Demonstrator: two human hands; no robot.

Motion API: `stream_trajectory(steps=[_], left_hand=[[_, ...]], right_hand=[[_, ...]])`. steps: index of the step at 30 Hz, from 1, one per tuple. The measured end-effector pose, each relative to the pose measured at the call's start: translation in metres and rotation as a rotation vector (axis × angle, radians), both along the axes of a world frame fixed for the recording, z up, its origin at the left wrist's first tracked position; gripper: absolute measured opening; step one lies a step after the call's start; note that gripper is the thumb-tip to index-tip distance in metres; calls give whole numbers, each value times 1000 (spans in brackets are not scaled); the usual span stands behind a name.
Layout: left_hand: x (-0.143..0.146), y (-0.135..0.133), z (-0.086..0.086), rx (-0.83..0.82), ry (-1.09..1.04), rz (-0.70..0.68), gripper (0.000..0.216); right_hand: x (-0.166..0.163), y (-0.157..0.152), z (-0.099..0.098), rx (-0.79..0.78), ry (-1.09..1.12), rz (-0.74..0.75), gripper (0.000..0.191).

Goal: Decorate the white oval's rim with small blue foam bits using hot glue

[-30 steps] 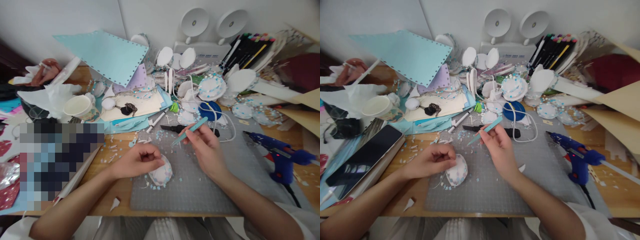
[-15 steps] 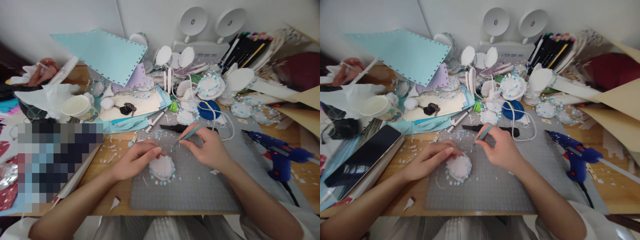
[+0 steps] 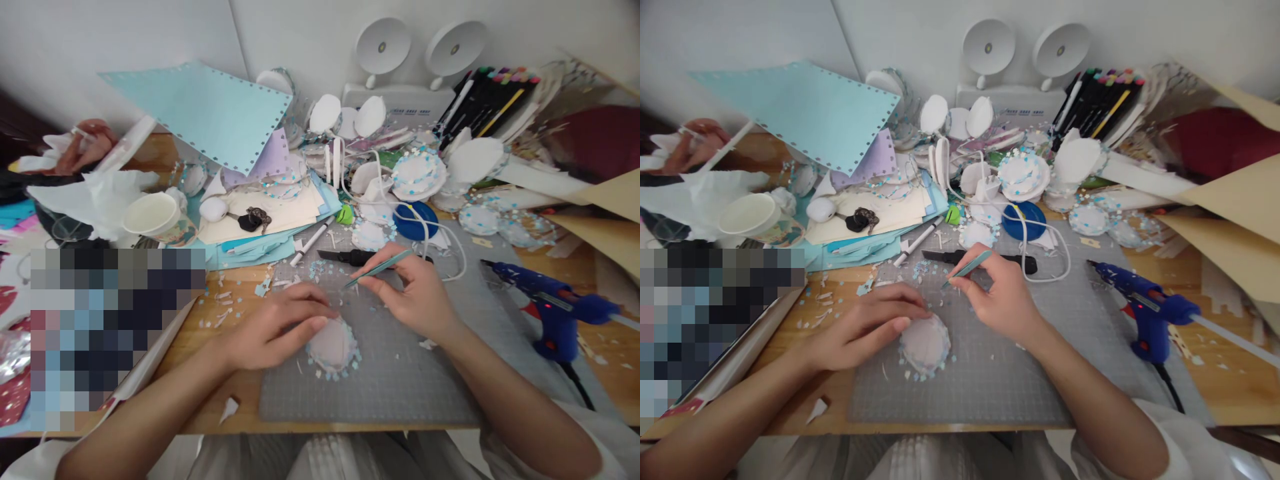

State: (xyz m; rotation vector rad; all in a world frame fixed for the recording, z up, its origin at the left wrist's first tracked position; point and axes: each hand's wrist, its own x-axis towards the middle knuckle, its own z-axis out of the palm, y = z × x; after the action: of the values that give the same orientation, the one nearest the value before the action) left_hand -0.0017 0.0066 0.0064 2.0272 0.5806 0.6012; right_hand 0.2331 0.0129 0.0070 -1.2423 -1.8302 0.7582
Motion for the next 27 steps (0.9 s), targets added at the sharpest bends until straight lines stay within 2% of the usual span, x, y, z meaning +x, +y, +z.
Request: stream_trajectory(steps=[4, 7, 11, 16, 20, 24, 27], left_hand=[[1, -1, 0, -2, -6, -117, 27], [0, 0, 3, 67, -10, -73, 25], [-4, 0, 6, 122, -60, 19, 23], [-6, -2, 5, 14, -185, 207, 23], [-2, -1, -1, 21, -148, 349, 17], [3, 0, -6, 3, -101, 331, 14], [4, 0, -7, -26, -132, 281, 14]], right_hand=[[0, 0, -1, 24, -110, 24, 7], [-1, 0, -4, 62, -212, 72, 9], [-2, 0, -5, 72, -200, 74, 9], [-2, -2, -1, 50, -23, 13, 7], [-3, -4, 2, 46, 182, -9, 9], [-10, -13, 5, 3, 380, 30, 13], [-17, -21, 5, -4, 433, 72, 13]])
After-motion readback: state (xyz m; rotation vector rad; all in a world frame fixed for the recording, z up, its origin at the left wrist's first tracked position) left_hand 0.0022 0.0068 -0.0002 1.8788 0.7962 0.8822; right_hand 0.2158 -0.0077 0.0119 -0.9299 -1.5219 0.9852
